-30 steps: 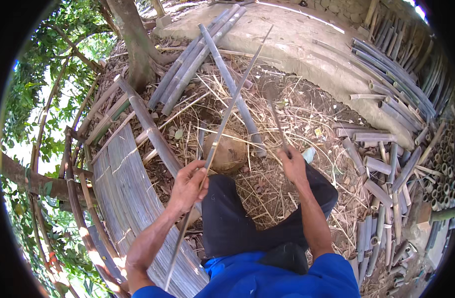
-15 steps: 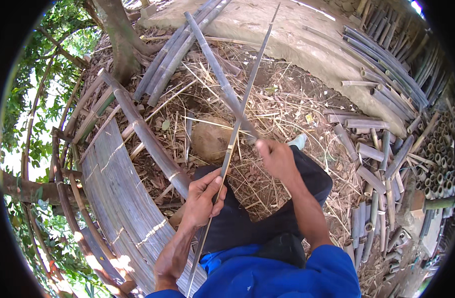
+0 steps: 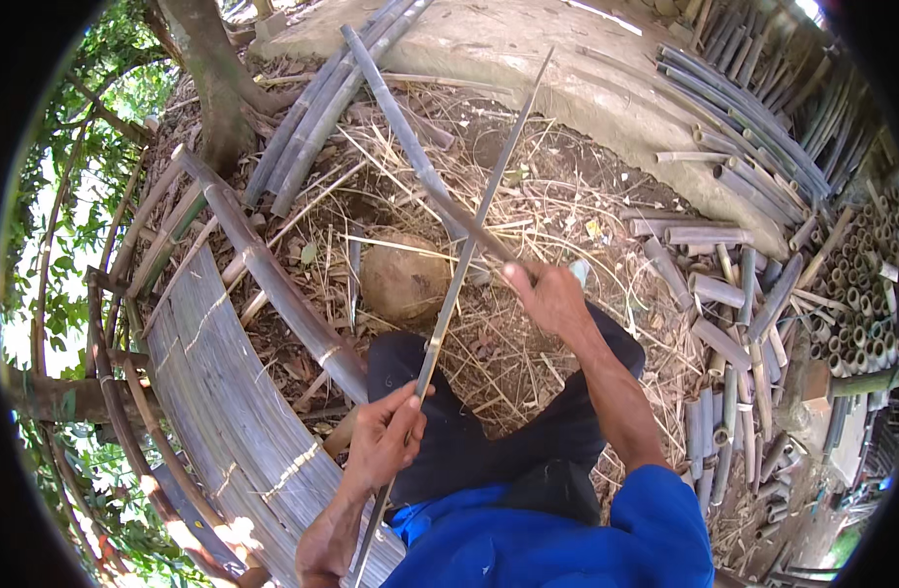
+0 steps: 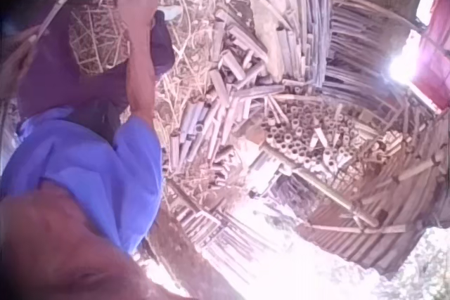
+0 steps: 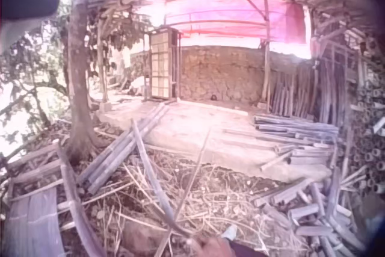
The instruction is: The person strips thin layers from a bamboo pole using a machete while sitting on the ground.
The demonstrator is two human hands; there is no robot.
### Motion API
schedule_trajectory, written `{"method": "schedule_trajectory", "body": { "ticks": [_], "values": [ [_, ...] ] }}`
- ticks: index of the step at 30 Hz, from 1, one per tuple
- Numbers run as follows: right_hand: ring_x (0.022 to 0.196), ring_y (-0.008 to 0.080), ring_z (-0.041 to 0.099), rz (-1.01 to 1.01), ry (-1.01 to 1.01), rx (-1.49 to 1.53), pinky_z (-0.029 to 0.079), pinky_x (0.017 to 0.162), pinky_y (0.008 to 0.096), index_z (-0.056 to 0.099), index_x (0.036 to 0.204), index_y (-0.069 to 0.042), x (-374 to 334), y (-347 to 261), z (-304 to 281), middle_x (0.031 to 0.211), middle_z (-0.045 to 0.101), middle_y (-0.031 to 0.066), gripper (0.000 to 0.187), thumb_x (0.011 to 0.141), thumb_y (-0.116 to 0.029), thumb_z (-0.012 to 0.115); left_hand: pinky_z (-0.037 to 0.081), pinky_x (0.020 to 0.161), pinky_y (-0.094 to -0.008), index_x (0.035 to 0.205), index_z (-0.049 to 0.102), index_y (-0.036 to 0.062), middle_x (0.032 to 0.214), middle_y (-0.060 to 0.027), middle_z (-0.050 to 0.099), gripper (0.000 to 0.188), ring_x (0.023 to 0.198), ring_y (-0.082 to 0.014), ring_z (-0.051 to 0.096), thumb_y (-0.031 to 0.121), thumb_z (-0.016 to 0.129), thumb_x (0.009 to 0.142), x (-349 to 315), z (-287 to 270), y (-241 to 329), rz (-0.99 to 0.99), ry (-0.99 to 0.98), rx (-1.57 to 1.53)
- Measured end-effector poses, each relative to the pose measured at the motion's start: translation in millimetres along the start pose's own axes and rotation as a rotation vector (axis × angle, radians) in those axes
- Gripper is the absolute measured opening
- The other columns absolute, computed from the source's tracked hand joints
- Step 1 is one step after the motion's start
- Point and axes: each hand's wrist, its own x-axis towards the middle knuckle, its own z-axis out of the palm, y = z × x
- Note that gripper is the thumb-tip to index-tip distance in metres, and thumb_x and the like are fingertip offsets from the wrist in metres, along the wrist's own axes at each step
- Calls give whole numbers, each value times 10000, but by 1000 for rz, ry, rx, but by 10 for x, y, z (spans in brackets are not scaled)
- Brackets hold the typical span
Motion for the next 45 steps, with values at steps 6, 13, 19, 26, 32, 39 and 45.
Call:
{"method": "schedule_trajectory", "body": {
  "ticks": [6, 13, 19, 26, 32, 39, 45],
  "values": [
    [632, 325, 684, -88, -72, -145, 534, 650, 457, 784, 1000, -52, -130, 58, 15, 633, 658, 162, 720, 938, -715, 510, 300, 405, -207, 1225, 650, -14, 636, 27, 502, 279, 457, -43, 427, 185, 573, 1046, -421, -138, -125, -129, 35, 59],
    [1054, 404, 695, 261, 220, -234, 523, 920, 495, 722, 1191, 23, 926, 1024, -656, 965, 710, 316, 994, 939, -820, 261, 309, 437, -200, 1168, 675, -46, 680, 22, 599, 317, 506, -16, 475, 55, 787, 889, -1003, -295, -319, -145, 43, 74],
    [530, 233, 420, 311, 488, 172, 415, 613, 487, 521, 570, -90, 869, 1250, -701, 606, 554, 109, 824, 978, -756, 259, 361, 407, -227, 1232, 684, -43, 584, -5, 572, 297, 444, -54, 494, 167, 603, 1038, -963, -428, -330, -223, -51, 28],
    [679, 362, 708, -373, -35, -194, 550, 619, 490, 723, 890, -88, -620, -278, 371, 720, 700, 155, 613, 864, -694, 633, 308, 373, -229, 1319, 631, -15, 600, 1, 526, 341, 419, -55, 428, 199, 549, 1066, -12, -119, -29, -94, 4, 20],
    [606, 364, 675, -355, -3, -211, 525, 575, 487, 756, 928, -86, -438, -205, 272, 638, 658, 148, 663, 867, -727, 598, 298, 397, -208, 1304, 624, -10, 615, 33, 490, 334, 446, -35, 411, 216, 566, 1064, -45, -64, -21, -70, -13, 5],
    [740, 338, 703, 190, 106, -181, 533, 741, 503, 779, 1085, -44, 656, 644, -383, 718, 694, 209, 837, 964, -766, 373, 299, 442, -217, 1204, 669, -20, 609, 47, 480, 303, 486, -26, 403, 224, 618, 1033, -683, -199, -326, -116, -31, 89],
    [757, 351, 692, 217, 456, -233, 547, 733, 501, 764, 1022, 28, 1126, 1359, -1066, 721, 683, 191, 1005, 931, -842, 270, 362, 461, -209, 1196, 723, -7, 608, 40, 539, 286, 517, -20, 457, 209, 647, 1024, -1154, -378, -526, -64, -1, 294]
  ]
}}
